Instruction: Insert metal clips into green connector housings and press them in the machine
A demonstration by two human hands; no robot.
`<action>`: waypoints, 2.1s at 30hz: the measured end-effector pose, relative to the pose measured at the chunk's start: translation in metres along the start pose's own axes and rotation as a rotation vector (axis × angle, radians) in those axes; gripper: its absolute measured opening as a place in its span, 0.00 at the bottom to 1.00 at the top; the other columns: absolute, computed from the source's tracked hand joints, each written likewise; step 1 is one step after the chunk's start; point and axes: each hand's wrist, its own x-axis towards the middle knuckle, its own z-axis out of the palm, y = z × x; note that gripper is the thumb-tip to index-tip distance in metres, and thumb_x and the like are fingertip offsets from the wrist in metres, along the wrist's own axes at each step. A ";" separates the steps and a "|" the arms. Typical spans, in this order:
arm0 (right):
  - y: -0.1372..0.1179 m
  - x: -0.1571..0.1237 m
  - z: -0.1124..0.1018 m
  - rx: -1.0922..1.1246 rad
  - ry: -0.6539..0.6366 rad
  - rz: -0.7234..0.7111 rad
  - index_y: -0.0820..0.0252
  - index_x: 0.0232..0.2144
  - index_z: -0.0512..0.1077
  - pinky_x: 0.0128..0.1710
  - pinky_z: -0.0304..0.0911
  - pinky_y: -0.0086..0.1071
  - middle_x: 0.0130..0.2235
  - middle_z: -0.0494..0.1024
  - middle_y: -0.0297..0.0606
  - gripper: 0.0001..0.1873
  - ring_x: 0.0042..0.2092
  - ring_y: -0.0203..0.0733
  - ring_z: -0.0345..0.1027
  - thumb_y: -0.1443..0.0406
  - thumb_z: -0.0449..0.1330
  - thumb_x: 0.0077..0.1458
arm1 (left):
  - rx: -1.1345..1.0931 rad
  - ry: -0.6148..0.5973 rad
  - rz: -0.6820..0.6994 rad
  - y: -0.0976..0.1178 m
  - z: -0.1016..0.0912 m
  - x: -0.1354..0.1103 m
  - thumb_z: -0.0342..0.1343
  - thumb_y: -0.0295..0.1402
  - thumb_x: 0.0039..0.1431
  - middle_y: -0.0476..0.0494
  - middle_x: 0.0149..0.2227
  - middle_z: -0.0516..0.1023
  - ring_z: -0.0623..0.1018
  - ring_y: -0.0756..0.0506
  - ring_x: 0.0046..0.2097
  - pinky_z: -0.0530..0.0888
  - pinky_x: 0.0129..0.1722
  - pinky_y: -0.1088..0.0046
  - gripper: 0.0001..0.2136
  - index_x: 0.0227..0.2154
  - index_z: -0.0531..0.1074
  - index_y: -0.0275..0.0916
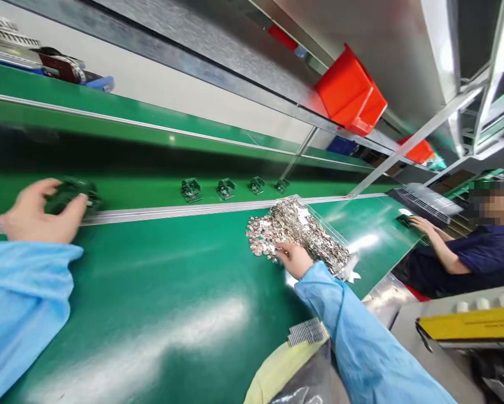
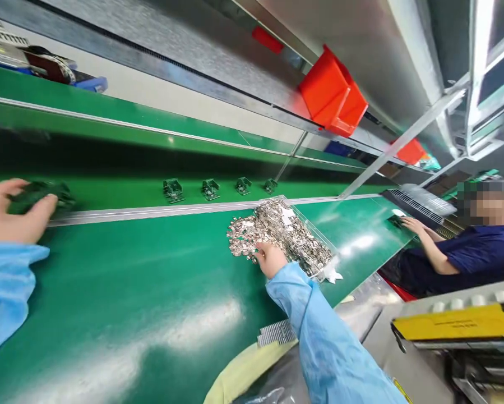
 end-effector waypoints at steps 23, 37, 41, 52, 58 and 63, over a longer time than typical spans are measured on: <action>-0.010 -0.011 0.006 0.181 -0.186 0.174 0.62 0.25 0.70 0.30 0.62 0.29 0.22 0.70 0.28 0.07 0.25 0.34 0.65 0.71 0.62 0.54 | -0.115 -1.231 0.575 0.018 -0.024 -0.094 0.53 0.50 0.55 0.37 0.67 0.52 0.59 0.33 0.65 0.63 0.59 0.52 0.43 0.66 0.34 0.43; -0.071 -0.170 -0.015 1.270 0.035 0.121 0.58 0.34 0.70 0.25 0.64 0.28 0.31 0.77 0.39 0.11 0.32 0.42 0.74 0.57 0.59 0.56 | -0.786 -1.045 0.088 0.068 -0.029 -0.197 0.64 0.37 0.46 0.37 0.54 0.64 0.79 0.45 0.40 0.80 0.36 0.66 0.26 0.47 0.62 0.41; -0.085 -0.194 0.012 1.352 0.306 0.219 0.59 0.27 0.73 0.32 0.65 0.31 0.39 0.76 0.43 0.08 0.41 0.45 0.71 0.60 0.64 0.50 | -1.061 -1.234 -0.241 0.103 -0.042 -0.257 0.68 0.33 0.41 0.43 0.44 0.75 0.80 0.45 0.41 0.79 0.42 0.65 0.30 0.46 0.59 0.41; -0.087 -0.223 0.027 1.175 0.518 0.289 0.58 0.28 0.74 0.42 0.61 0.38 0.47 0.69 0.43 0.02 0.48 0.48 0.65 0.66 0.60 0.52 | -1.231 -1.487 -0.268 0.126 -0.068 -0.323 0.62 0.30 0.53 0.43 0.47 0.74 0.79 0.48 0.44 0.77 0.44 0.74 0.22 0.49 0.61 0.44; -0.090 -0.219 0.032 1.153 0.540 0.317 0.58 0.28 0.73 0.43 0.61 0.38 0.46 0.69 0.43 0.03 0.47 0.48 0.65 0.65 0.61 0.52 | -1.162 -1.471 -0.185 0.130 -0.072 -0.320 0.59 0.33 0.56 0.41 0.46 0.74 0.78 0.46 0.46 0.76 0.45 0.73 0.19 0.49 0.62 0.42; -0.094 -0.218 0.032 1.112 0.533 0.311 0.58 0.28 0.72 0.43 0.61 0.36 0.45 0.70 0.42 0.03 0.48 0.47 0.65 0.66 0.60 0.53 | -1.080 -1.434 -0.148 0.130 -0.073 -0.318 0.56 0.35 0.59 0.45 0.39 0.76 0.78 0.50 0.38 0.75 0.37 0.80 0.14 0.47 0.64 0.41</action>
